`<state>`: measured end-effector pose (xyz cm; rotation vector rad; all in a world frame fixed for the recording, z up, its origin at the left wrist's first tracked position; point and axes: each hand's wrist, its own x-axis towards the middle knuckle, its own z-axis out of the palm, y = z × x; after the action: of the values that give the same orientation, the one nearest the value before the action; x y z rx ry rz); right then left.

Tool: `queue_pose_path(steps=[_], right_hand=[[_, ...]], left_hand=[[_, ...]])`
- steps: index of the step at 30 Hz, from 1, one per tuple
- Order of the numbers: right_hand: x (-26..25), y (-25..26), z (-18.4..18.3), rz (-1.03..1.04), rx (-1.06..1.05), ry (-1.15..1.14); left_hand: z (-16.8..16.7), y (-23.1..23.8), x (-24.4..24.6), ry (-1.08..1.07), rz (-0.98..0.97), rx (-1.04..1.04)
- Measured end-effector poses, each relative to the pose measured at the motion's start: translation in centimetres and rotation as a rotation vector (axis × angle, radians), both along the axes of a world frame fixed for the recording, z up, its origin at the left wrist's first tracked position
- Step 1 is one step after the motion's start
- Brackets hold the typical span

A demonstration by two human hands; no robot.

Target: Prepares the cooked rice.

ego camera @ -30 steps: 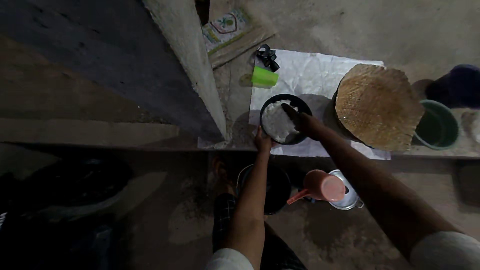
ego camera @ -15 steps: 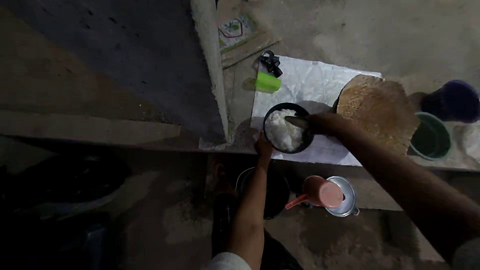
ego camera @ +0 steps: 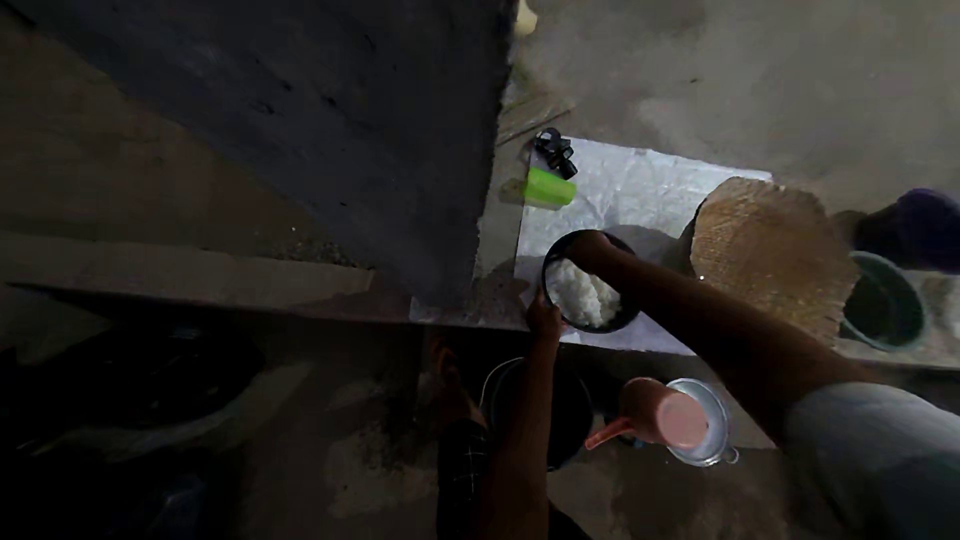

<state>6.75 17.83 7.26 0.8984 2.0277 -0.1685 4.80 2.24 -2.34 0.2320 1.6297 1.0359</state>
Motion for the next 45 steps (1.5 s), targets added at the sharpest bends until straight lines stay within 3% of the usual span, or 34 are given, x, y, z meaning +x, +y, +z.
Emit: queue_pose_path(steps=[2, 7, 12, 16, 19, 23, 27, 31, 35, 40, 45], right_hand=[[1.0, 0.2, -0.2, 0.097, 0.005, 0.01], [3.2, -3.2, 4.5, 0.08, -0.068, 0.064], [9.2, -7.3, 1.8, -0.118, -0.013, 0.16], [9.2, -7.0, 4.7, -0.181, -0.015, 0.095], [8.4, -5.0, 6.7, -0.197, 0.056, 0.173], [9.3, -0.4, 3.5, -0.34, 0.124, 0.162], [10.8, 1.4, -1.5, -0.499, 0.001, 0.254], [10.5, -1.9, -0.3, -0.59, -0.141, 0.39], [8.9, -5.5, -0.2, -0.53, -0.077, 0.378], [8.1, -2.5, 3.8, -0.394, 0.029, 0.238], [10.0, 0.9, -1.2, -0.487, 0.084, 0.186]], left_hand=[[0.2, 0.2, -0.2, 0.031, -0.008, 0.009], [0.7, 0.1, -0.2, 0.112, -0.061, 0.006], [0.0, 0.0, -0.2, 0.099, -0.042, 0.021], [0.3, 0.0, -0.5, 0.077, -0.05, 0.026], [0.5, -0.2, -0.3, 0.074, -0.047, 0.015], [0.4, 0.0, -0.1, -0.01, 0.037, 0.01], [0.2, 0.1, -0.1, 0.044, 0.017, 0.022], [0.1, 0.1, -0.1, 0.021, -0.006, 0.018], [0.2, 0.1, -0.1, 0.012, 0.014, 0.013], [0.6, -0.2, 0.0, -0.046, 0.049, 0.011], [0.4, -0.4, 0.0, -0.031, 0.034, -0.004]])
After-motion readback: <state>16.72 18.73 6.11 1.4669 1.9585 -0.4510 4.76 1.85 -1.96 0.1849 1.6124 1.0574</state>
